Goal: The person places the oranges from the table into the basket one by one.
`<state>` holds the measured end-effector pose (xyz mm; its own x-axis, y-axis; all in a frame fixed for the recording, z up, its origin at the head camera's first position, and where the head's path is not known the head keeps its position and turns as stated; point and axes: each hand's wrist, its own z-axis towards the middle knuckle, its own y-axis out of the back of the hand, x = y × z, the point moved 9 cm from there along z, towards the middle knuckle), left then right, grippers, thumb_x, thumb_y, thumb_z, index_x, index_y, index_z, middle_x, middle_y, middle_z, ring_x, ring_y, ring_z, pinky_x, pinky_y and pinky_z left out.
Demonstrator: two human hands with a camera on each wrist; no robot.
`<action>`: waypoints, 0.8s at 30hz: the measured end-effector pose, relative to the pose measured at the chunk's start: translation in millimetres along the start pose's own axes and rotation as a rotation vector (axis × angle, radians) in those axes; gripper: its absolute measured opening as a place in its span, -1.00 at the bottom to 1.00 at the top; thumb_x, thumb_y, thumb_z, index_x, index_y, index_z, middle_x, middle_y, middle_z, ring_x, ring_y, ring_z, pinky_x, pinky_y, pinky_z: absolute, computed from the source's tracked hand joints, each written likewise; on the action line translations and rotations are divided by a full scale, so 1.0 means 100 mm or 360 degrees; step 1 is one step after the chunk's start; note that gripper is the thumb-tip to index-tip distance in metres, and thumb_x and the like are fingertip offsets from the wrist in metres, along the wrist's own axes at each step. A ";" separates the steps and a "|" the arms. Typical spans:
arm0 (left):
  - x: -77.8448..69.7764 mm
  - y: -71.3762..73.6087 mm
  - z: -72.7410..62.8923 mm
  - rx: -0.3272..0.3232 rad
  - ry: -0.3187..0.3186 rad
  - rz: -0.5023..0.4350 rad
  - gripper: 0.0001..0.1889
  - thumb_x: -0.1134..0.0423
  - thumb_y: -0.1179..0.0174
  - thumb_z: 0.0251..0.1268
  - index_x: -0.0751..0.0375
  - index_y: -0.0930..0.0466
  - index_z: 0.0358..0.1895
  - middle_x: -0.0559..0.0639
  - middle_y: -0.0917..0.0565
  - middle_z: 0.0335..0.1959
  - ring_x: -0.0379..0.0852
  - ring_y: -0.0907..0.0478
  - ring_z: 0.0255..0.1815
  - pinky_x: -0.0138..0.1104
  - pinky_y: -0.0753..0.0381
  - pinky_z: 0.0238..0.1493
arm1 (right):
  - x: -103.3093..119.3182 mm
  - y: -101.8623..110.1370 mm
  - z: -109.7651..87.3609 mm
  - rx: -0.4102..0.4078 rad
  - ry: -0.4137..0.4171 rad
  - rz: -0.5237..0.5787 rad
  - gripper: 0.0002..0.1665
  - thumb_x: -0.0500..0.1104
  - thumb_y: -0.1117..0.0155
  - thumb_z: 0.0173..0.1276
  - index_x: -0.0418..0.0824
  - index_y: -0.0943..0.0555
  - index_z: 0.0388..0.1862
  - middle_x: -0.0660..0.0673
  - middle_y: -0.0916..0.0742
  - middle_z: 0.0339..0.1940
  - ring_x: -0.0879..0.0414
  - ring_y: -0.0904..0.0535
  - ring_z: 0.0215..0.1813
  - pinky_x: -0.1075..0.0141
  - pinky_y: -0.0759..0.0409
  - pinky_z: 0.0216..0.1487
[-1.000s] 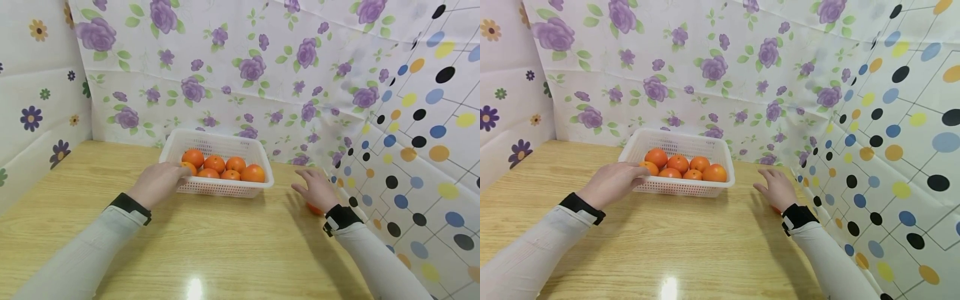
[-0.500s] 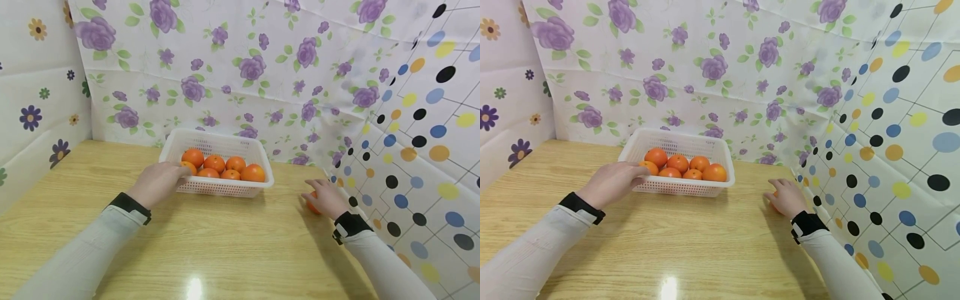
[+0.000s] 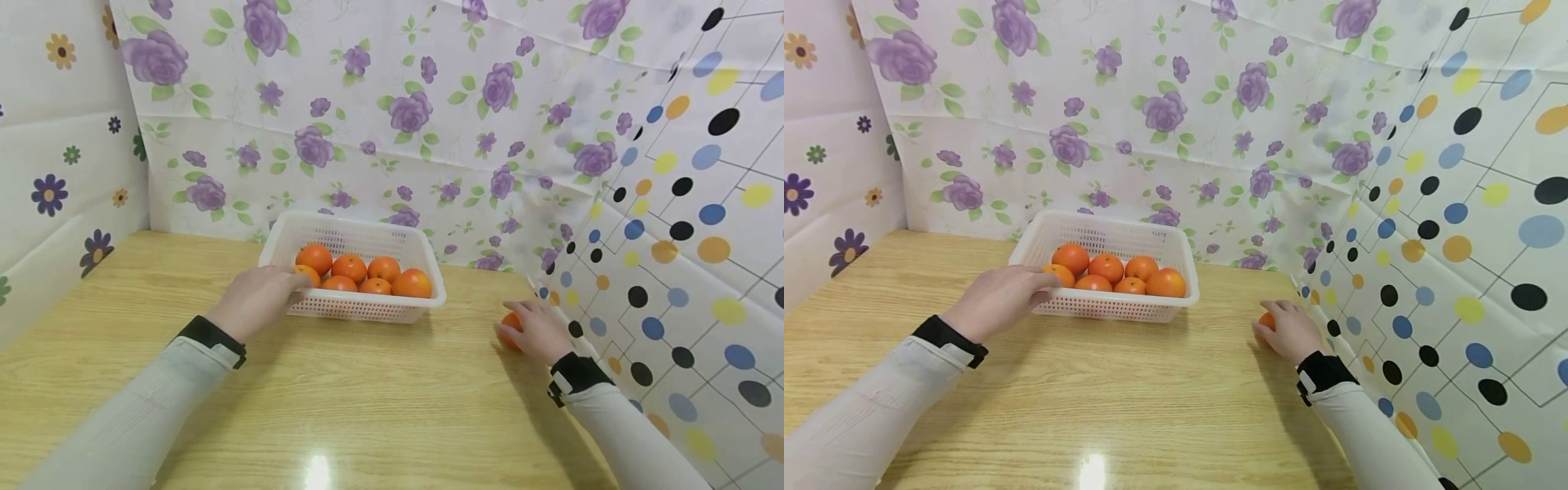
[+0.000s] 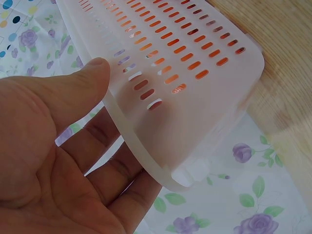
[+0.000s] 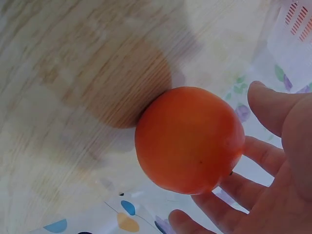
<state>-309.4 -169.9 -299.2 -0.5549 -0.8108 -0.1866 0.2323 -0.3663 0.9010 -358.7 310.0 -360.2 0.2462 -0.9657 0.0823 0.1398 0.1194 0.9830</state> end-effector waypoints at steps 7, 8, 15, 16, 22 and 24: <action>-0.01 0.01 -0.01 -0.0005 -0.0007 -0.0002 -0.74 0.47 -0.51 0.36 0.11 -0.81 0.02 -0.01 -0.80 -0.19 0.02 -0.63 -0.27 -0.03 -0.73 -0.20 | 0.01 0.00 -0.04 0.0030 -0.0077 -0.0002 -0.27 0.05 -0.48 0.59 -0.29 -0.55 0.55 -0.51 -0.60 0.41 -0.51 -0.56 0.26 -0.30 -0.65 0.21; -0.01 0.01 -0.01 -0.0004 -0.0006 0.0000 -0.74 0.47 -0.51 0.36 0.11 -0.81 0.02 -0.01 -0.80 -0.18 0.02 -0.64 -0.27 -0.03 -0.73 -0.20 | 0.01 0.00 -0.05 0.0034 -0.0086 -0.0005 -0.27 0.05 -0.49 0.58 -0.28 -0.56 0.55 -0.51 -0.60 0.41 -0.49 -0.57 0.24 -0.29 -0.66 0.18; 0.01 -0.01 0.00 0.0023 0.0017 0.0008 -0.73 0.47 -0.52 0.35 0.12 -0.82 0.04 0.01 -0.81 -0.14 0.02 -0.66 -0.26 -0.03 -0.75 -0.19 | -0.03 -0.07 -0.05 0.0068 -0.0132 0.0006 -0.27 0.04 -0.50 0.58 -0.27 -0.55 0.56 -0.50 -0.59 0.40 -0.40 -0.60 0.15 -0.26 -0.67 0.19; 0.01 -0.01 0.00 0.0027 0.0022 0.0008 -0.73 0.46 -0.52 0.35 0.12 -0.82 0.04 0.01 -0.80 -0.15 0.01 -0.66 -0.26 -0.03 -0.75 -0.18 | -0.04 -0.07 -0.05 0.0067 -0.0137 0.0009 -0.28 0.03 -0.50 0.58 -0.26 -0.55 0.56 -0.49 -0.59 0.40 -0.40 -0.60 0.16 -0.26 -0.67 0.20; 0.00 0.00 0.00 0.0022 0.0018 0.0006 -0.76 0.44 -0.53 0.35 0.12 -0.84 0.01 -0.01 -0.79 -0.20 -0.01 -0.67 -0.29 -0.03 -0.76 -0.19 | -0.04 -0.09 -0.05 0.0047 -0.0122 0.0017 -0.29 0.01 -0.51 0.57 -0.27 -0.56 0.54 -0.49 -0.59 0.39 -0.45 -0.60 0.19 -0.29 -0.66 0.23; 0.00 0.00 0.00 0.0025 0.0020 0.0005 -0.76 0.44 -0.53 0.35 0.12 -0.84 0.01 -0.01 -0.79 -0.19 -0.01 -0.67 -0.28 -0.03 -0.76 -0.18 | -0.04 -0.10 -0.05 0.0045 -0.0112 0.0005 -0.30 -0.01 -0.51 0.56 -0.27 -0.56 0.54 -0.50 -0.59 0.39 -0.47 -0.60 0.21 -0.31 -0.65 0.25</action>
<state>-309.3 -169.5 -299.2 -0.5441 -0.8175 -0.1888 0.2211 -0.3568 0.9076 -356.4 314.0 -370.9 0.1786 -0.9792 0.0958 0.1118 0.1170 0.9868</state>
